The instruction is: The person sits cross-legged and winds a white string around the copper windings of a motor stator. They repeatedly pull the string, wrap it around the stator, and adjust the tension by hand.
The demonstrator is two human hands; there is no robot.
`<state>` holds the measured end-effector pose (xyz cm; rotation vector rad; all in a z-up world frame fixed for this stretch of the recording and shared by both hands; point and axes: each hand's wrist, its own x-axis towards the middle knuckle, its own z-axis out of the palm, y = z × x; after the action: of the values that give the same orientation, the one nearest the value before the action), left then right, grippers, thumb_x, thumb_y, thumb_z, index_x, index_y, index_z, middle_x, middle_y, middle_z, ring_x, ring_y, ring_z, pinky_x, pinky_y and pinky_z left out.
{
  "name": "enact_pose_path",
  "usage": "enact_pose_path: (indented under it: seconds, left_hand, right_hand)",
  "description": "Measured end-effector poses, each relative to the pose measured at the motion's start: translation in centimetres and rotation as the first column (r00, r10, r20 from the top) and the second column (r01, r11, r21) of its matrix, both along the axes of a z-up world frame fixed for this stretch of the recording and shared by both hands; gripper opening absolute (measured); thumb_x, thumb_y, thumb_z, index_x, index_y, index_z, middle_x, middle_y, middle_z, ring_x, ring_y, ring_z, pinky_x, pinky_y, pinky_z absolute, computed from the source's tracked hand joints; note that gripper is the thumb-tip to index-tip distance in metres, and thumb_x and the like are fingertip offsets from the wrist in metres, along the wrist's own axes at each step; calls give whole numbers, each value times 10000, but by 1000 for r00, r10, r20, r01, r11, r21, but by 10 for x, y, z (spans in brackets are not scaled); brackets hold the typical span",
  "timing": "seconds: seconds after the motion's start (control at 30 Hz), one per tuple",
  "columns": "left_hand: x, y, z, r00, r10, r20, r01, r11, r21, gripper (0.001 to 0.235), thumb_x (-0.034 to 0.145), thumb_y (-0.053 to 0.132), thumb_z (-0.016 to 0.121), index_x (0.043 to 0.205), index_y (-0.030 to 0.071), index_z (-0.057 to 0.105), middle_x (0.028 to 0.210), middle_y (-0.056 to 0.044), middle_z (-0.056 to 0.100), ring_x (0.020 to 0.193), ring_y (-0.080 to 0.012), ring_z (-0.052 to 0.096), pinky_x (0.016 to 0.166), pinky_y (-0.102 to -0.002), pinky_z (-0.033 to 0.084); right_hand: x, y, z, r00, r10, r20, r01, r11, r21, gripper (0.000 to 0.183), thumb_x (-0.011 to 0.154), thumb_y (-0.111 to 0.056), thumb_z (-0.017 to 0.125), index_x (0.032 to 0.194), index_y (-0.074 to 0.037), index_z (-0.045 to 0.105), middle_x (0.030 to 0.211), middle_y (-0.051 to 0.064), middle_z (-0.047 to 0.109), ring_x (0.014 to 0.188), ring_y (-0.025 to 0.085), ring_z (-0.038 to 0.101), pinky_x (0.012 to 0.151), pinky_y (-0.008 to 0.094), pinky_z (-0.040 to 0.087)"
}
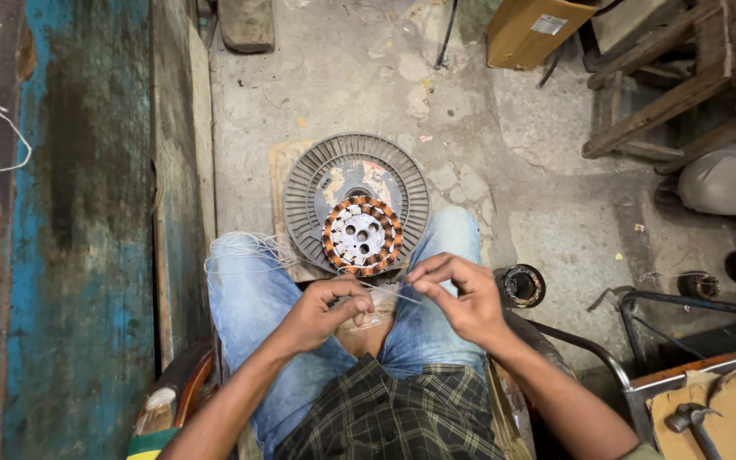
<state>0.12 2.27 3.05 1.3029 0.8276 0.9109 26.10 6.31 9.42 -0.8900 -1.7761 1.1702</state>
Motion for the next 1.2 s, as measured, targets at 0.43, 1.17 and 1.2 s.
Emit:
enact_pose_path:
  seconds: [0.43, 1.17, 1.2]
  left_hand:
    - [8, 0, 20, 924, 317, -214, -214, 891, 400, 299, 961, 210, 697, 1145, -25, 712, 1011, -103, 733, 941, -203, 696, 833, -333, 546]
    - [16, -1, 10, 873, 453, -184, -425, 889, 172, 149, 952, 126, 705, 1022, -5, 705, 932, -74, 713, 839, -152, 693, 745, -294, 542]
    - [18, -1, 8, 864, 468, -187, -446, 882, 149, 153, 953, 132, 702, 1022, -5, 700, 928, -73, 708, 824, -149, 689, 735, -294, 540]
  right_hand:
    - [-34, 12, 11, 975, -60, 214, -39, 901, 431, 153, 863, -27, 783, 847, -10, 633, 953, 130, 760, 853, 218, 756, 718, 301, 588]
    - [-33, 17, -5, 972, 77, 222, -155, 921, 357, 113, 885, -7, 757, 966, 8, 680, 1011, 143, 763, 947, 268, 774, 815, 332, 620]
    - [-34, 19, -7, 971, 102, 214, -176, 915, 364, 107, 887, -5, 753, 956, 6, 672, 1025, 146, 768, 961, 272, 774, 826, 335, 622]
